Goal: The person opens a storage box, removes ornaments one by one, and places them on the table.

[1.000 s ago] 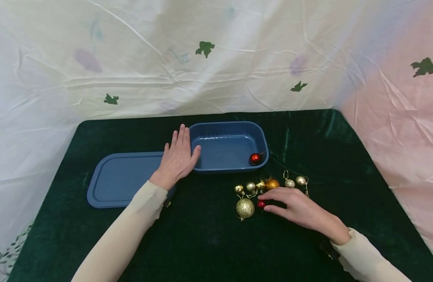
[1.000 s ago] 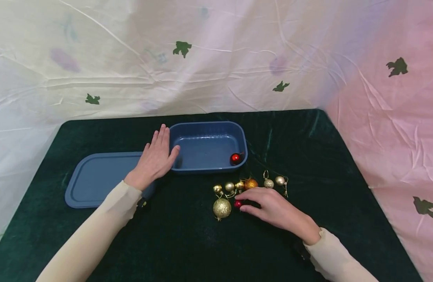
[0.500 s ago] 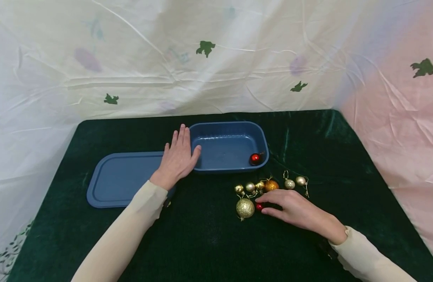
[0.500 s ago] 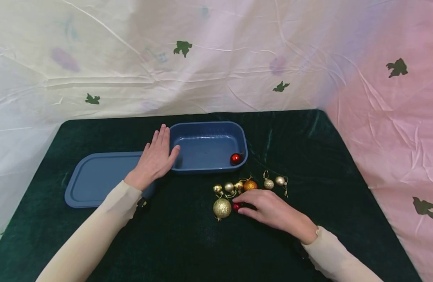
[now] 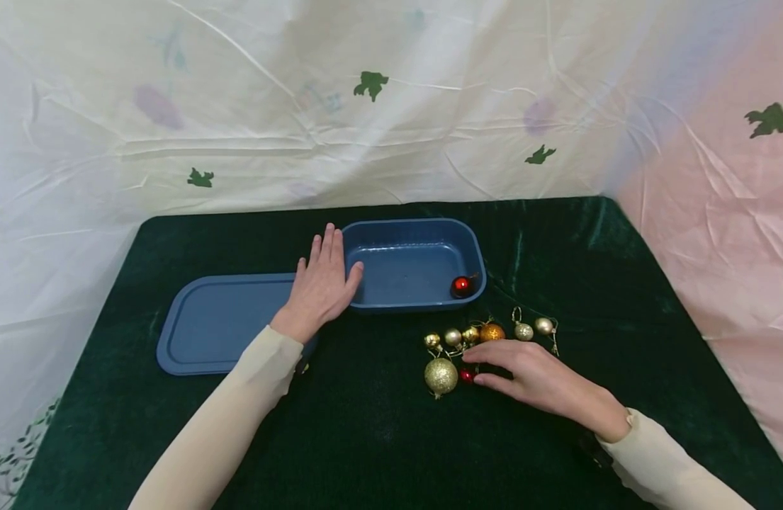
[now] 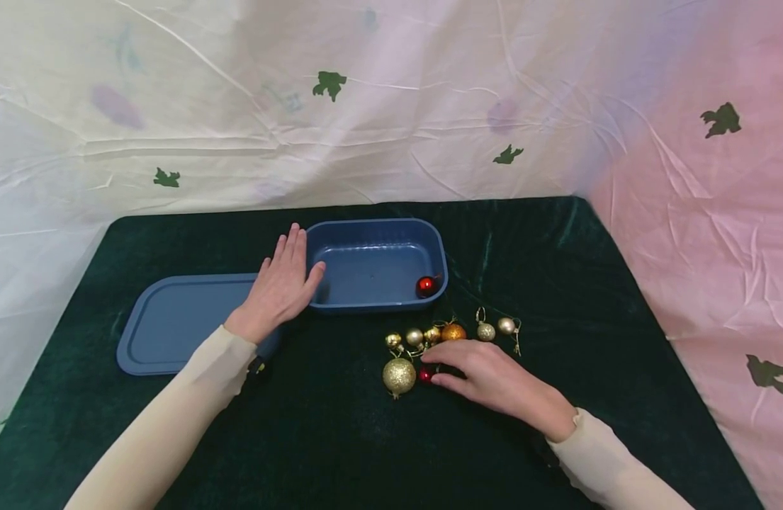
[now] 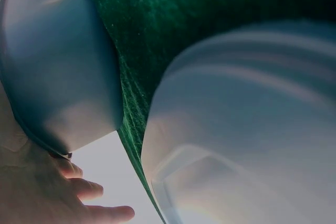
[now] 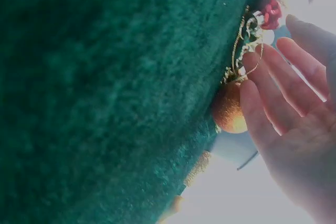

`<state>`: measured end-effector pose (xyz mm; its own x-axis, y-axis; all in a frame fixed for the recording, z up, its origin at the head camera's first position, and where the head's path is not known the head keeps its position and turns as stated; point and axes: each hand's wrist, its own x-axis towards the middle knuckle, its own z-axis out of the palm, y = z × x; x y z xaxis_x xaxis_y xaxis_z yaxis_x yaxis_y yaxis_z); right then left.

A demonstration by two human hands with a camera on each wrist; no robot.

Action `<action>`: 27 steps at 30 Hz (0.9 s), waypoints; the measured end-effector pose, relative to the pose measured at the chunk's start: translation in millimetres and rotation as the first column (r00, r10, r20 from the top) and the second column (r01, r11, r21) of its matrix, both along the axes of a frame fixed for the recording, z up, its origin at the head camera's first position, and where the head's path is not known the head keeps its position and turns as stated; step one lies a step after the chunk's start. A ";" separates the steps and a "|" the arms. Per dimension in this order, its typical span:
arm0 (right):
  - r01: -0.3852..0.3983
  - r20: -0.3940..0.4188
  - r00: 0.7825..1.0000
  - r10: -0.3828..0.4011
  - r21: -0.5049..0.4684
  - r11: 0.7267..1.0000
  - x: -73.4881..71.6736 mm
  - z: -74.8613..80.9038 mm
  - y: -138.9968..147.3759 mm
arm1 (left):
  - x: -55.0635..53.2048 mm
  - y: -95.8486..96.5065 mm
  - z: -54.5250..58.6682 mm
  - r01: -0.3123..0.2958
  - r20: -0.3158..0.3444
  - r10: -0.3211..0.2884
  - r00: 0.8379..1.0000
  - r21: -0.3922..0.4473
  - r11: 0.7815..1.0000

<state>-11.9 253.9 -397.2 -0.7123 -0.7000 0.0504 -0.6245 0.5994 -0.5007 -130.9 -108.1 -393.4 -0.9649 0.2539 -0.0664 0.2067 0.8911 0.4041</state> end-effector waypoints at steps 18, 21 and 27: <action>0.134 -0.198 0.965 -0.174 -0.200 0.971 -37.4 33.3 17.8 | -0.7 -0.4 0.5 0.002 0.000 -0.002 1.000 -0.009 1.000; 0.176 -0.209 0.953 -0.221 -0.212 0.961 -48.6 34.4 19.3 | -0.4 -0.6 1.3 0.004 0.002 -0.004 1.000 -0.016 1.000; 0.237 -0.155 0.954 -0.256 -0.133 0.962 -63.6 28.9 20.5 | -0.5 -1.3 6.0 0.012 -0.015 -0.013 1.000 -0.056 0.998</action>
